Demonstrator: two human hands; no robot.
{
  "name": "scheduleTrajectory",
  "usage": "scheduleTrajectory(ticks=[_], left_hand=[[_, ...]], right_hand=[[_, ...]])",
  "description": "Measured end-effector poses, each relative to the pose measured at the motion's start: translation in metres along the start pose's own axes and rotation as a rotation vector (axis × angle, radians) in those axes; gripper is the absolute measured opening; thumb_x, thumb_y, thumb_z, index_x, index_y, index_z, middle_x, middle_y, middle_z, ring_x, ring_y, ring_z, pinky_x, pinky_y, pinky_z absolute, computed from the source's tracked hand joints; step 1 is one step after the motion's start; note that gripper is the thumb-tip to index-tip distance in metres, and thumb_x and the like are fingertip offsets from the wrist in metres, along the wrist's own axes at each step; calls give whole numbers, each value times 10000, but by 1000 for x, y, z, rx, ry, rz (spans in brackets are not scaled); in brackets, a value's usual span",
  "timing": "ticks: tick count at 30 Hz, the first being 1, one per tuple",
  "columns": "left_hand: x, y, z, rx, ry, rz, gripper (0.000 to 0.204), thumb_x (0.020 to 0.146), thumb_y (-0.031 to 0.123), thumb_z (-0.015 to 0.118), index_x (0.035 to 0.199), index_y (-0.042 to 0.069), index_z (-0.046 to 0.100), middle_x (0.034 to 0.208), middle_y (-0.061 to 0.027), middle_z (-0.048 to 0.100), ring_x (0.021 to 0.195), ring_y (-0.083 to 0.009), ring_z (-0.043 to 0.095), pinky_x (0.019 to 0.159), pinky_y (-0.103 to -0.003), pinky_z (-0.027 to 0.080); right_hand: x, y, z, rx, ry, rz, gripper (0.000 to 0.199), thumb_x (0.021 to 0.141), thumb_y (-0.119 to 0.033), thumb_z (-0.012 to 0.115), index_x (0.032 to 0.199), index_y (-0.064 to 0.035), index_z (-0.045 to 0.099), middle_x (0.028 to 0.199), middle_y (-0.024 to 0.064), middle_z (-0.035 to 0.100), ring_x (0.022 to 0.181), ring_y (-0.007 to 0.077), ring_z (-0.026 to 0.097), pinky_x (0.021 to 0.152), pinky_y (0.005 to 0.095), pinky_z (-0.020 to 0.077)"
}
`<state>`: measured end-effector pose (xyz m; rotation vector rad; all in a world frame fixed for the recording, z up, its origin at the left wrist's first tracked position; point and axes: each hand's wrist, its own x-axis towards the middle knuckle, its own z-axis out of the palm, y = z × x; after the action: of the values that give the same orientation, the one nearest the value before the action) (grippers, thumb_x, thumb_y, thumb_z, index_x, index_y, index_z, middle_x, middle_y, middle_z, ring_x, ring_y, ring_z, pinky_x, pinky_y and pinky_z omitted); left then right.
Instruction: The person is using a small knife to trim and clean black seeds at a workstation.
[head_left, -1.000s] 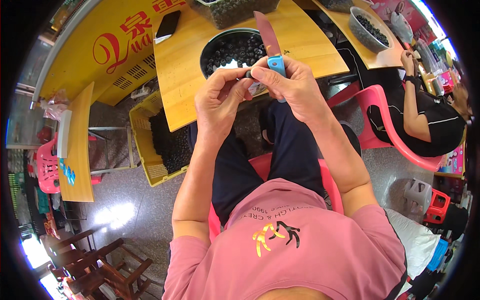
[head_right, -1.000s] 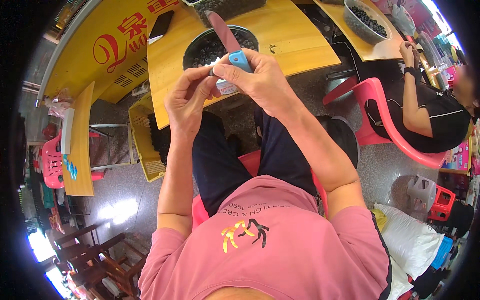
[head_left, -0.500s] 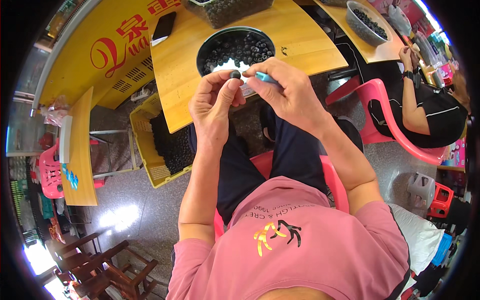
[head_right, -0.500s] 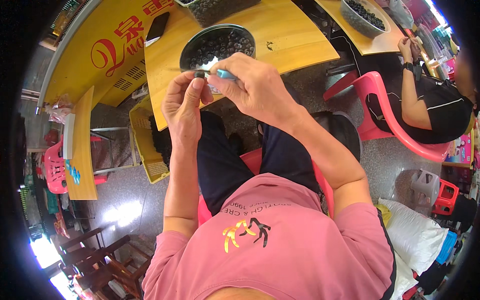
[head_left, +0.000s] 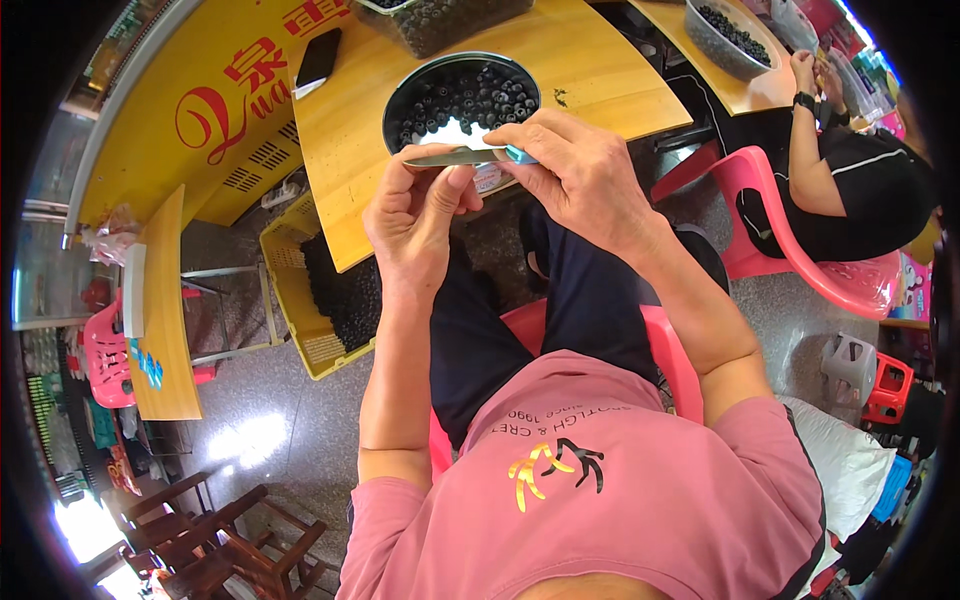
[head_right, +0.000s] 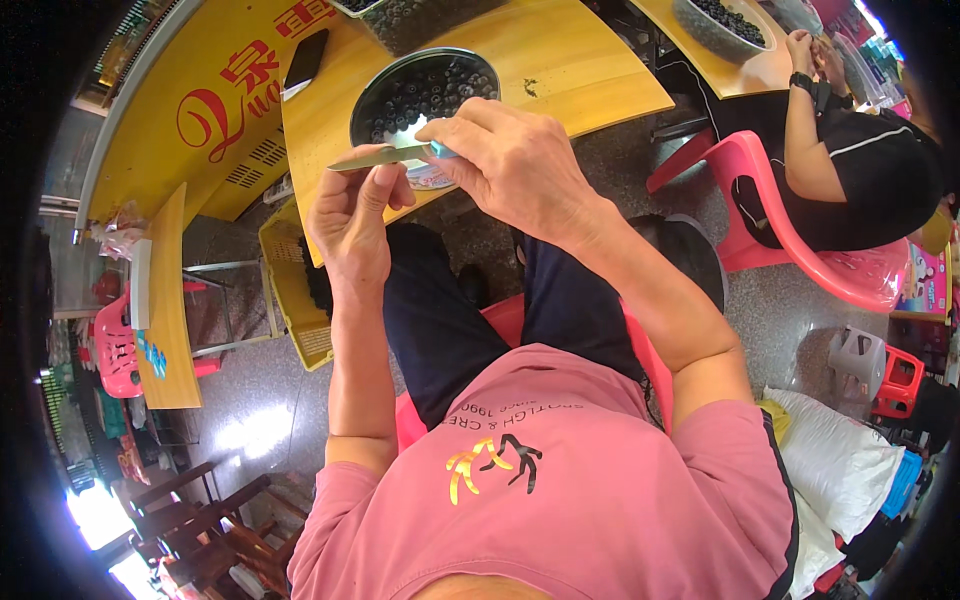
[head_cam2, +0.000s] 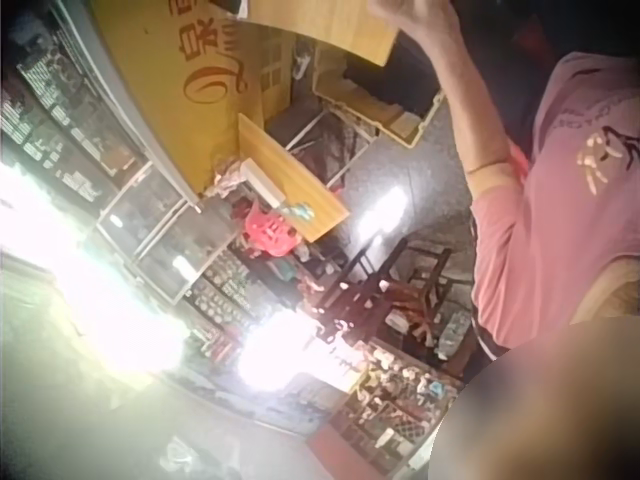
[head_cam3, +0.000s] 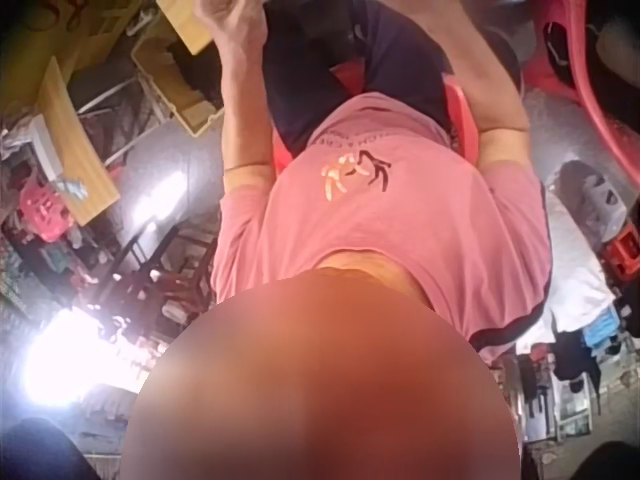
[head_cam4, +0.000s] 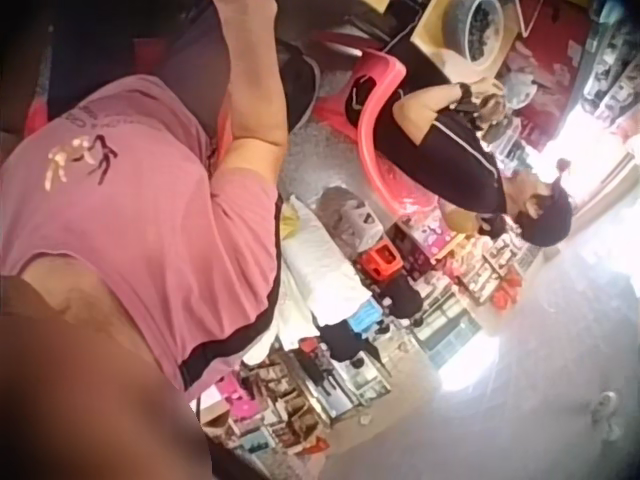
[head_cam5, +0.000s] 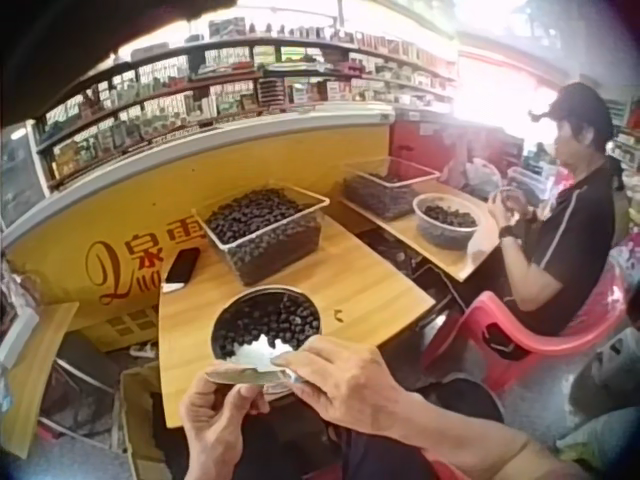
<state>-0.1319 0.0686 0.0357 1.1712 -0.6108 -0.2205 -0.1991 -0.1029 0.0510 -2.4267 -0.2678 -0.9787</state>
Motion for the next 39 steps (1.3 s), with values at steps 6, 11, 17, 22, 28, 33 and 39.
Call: scheduleTrajectory(ticks=[6,11,17,22,28,33,39], left_hand=[[-8,12,8,-119,-51,-1,147,893,15,643,1027,-30,603,822,-49,636,678,-120,620,607,-205,453],[-4,-9,0,9,30,-17,161,890,-11,638,1049,-36,636,885,-65,631,684,-111,610,601,-201,453],[-3,-12,7,82,17,138,157,885,-35,629,1042,-24,643,919,-54,616,696,-97,595,599,-191,450],[-4,-12,7,38,27,122,147,890,-18,632,1037,-25,637,915,-54,616,689,-93,587,599,-191,451],[-9,-10,9,-70,73,46,150,910,27,628,1052,-16,612,885,-49,618,684,-97,582,604,-198,450],[-8,1,4,-58,176,166,171,927,42,608,1079,-24,568,846,-56,617,668,-95,565,597,-201,437],[18,23,-86,517,616,350,174,880,80,691,1007,-8,611,864,-30,634,667,-62,549,611,-170,446]], right_hand=[[-12,33,19,-1,18,250,225,919,-228,617,990,-20,667,822,75,654,746,234,638,674,295,498],[3,-10,-1,811,-87,563,254,913,-255,671,955,-5,683,823,-31,627,838,92,591,708,264,476],[12,-23,-3,1137,-55,699,184,897,-216,688,923,-35,667,719,-51,567,639,8,478,545,174,356],[13,-25,-2,1196,-62,746,172,903,-223,681,878,-55,651,686,-61,544,564,-8,424,487,168,300],[13,-24,2,1209,-136,754,193,924,-250,653,880,-62,634,714,-53,563,561,-5,421,489,176,309],[10,-22,18,1111,-163,699,216,931,-269,642,901,-56,621,750,-42,582,601,8,439,524,180,333],[-3,5,3,1003,-159,841,188,922,-238,640,892,-56,605,732,-43,552,562,-4,389,489,165,296]])
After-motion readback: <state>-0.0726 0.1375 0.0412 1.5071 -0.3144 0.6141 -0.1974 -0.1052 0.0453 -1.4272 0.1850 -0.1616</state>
